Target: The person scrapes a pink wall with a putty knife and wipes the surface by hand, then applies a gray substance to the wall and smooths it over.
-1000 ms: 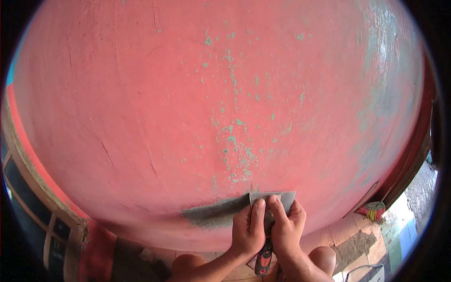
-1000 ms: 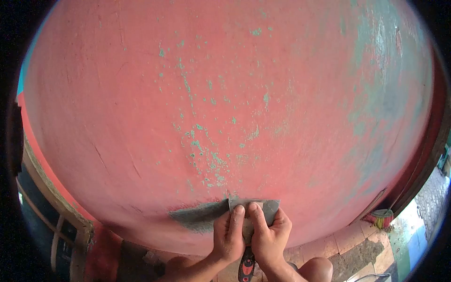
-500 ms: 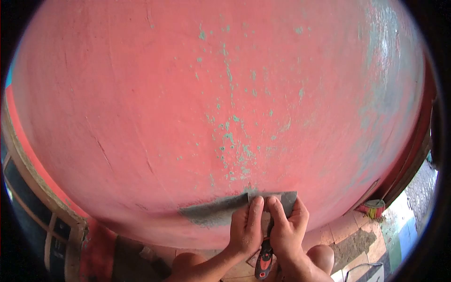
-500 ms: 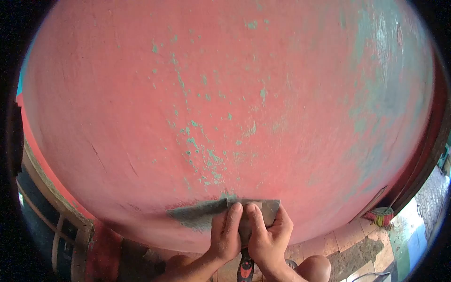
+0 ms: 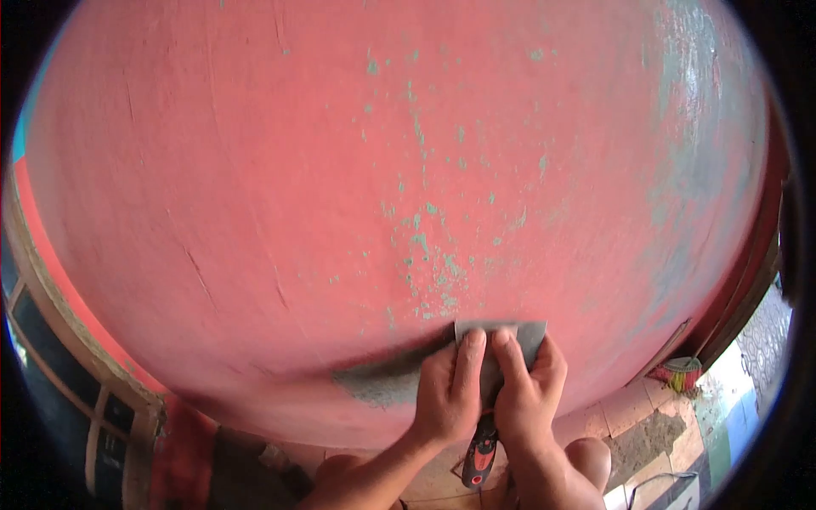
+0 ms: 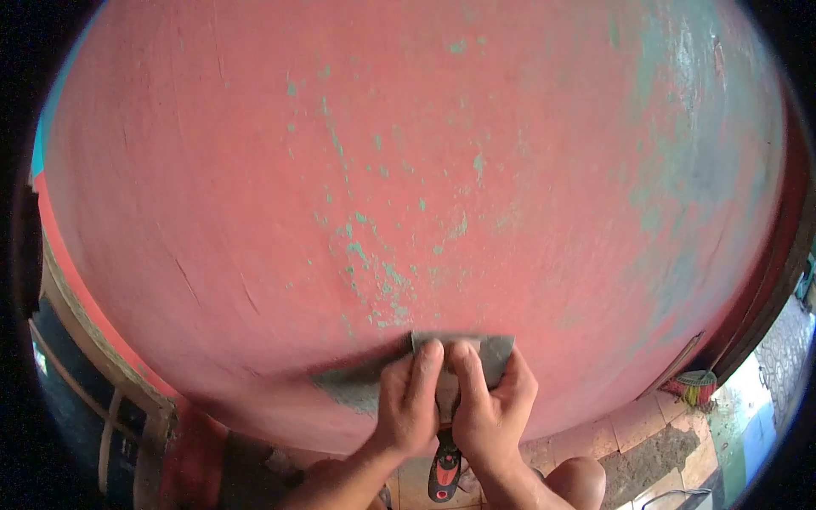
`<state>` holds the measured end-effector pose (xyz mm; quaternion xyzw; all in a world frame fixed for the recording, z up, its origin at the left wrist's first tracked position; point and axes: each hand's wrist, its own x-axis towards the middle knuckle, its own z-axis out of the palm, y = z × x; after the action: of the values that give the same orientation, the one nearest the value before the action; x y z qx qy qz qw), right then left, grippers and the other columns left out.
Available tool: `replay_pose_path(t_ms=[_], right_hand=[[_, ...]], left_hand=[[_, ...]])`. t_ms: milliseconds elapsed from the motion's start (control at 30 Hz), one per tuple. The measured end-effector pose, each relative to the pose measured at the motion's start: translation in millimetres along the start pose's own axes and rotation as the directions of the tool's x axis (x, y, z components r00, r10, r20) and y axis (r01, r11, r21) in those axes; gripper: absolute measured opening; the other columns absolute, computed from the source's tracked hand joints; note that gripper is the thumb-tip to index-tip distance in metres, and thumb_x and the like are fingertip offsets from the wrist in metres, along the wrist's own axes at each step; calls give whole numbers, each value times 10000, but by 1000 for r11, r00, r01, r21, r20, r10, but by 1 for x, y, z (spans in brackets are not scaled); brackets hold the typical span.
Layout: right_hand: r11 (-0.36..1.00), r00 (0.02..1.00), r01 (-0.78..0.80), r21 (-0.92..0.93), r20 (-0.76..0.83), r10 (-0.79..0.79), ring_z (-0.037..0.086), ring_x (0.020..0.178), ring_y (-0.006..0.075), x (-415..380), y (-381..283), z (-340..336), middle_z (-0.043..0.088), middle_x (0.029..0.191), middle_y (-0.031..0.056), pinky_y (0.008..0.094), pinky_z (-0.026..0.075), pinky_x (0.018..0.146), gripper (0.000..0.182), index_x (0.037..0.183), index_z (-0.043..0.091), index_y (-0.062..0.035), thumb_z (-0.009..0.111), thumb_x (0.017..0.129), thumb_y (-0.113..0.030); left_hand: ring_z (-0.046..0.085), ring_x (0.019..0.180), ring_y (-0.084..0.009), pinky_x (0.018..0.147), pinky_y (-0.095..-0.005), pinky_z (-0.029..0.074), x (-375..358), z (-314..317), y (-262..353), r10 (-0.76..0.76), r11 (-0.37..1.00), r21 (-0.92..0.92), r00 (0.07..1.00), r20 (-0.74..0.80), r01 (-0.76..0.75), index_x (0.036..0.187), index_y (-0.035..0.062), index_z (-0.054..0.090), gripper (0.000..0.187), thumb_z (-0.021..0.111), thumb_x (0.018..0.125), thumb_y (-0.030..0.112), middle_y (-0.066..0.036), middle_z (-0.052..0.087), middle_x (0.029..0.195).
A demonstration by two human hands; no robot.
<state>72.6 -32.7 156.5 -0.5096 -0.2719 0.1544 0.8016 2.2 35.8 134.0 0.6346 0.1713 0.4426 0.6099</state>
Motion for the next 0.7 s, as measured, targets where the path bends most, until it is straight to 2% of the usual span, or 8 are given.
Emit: replay_pose_path(t_ms=[67,200,233,367,467,600,633,700], right_hand=[[996,997,64,-65,-28,-66,575,776,74,-8,17,-8,679,848,28,249,483,690,155,965,642,36,692,949,-109],[998,999,-47,-48,-24,46,583,805,75,-4,0,-7,682,872,29,254,489,721,146,962,646,37,673,958,-107],[1000,1000,-19,-24,-14,19,587,810,77,-2,-3,-4,684,876,30,256,492,729,143,964,648,36,667,960,-105],[997,996,67,-41,-59,-70,585,776,75,-8,19,-8,684,862,25,247,486,689,153,967,651,37,678,957,-113],[999,999,-24,-49,-27,23,588,780,80,-2,1,-9,686,867,27,253,492,703,149,969,652,39,677,957,-108],[989,997,54,-140,-50,-62,583,782,69,-6,14,-14,684,839,32,246,487,686,152,957,652,36,687,950,-112],[999,996,41,-34,-72,-43,576,777,67,-7,17,-10,679,821,30,251,484,675,152,942,650,35,685,945,-113],[999,998,4,-50,-60,-7,572,776,67,-3,5,-8,678,821,28,252,483,679,148,931,648,39,678,944,-106]], left_hand=[[463,795,-51,668,-294,449,-10,5,-23,112,993,40,992,-56,-110,892,-24,602,384,458,1093,269,9,533,752],[489,801,-59,685,-292,459,-6,2,-8,-64,998,-20,998,22,64,912,-33,608,379,454,1093,263,-8,551,741],[502,809,-59,694,-294,466,-2,0,8,-135,991,-10,989,56,136,923,-37,613,382,455,1092,266,-18,563,749],[465,785,-42,644,-282,445,-7,10,-21,135,991,31,990,-44,-134,896,-34,610,399,469,1090,285,2,529,722],[481,807,-46,678,-274,456,-3,-1,-8,-133,991,-13,989,66,135,915,-38,619,390,465,1091,275,3,546,746],[483,776,-49,664,-281,462,-9,11,-13,23,1000,14,999,-39,-22,908,-30,622,380,459,1093,260,10,531,707],[485,753,-52,648,-287,465,-9,11,-14,121,990,83,992,-38,-118,910,-31,625,379,463,1092,260,12,524,679],[478,748,-48,636,-283,456,-2,10,-11,53,999,14,998,-19,-53,902,-29,623,375,470,1090,258,10,533,682]])
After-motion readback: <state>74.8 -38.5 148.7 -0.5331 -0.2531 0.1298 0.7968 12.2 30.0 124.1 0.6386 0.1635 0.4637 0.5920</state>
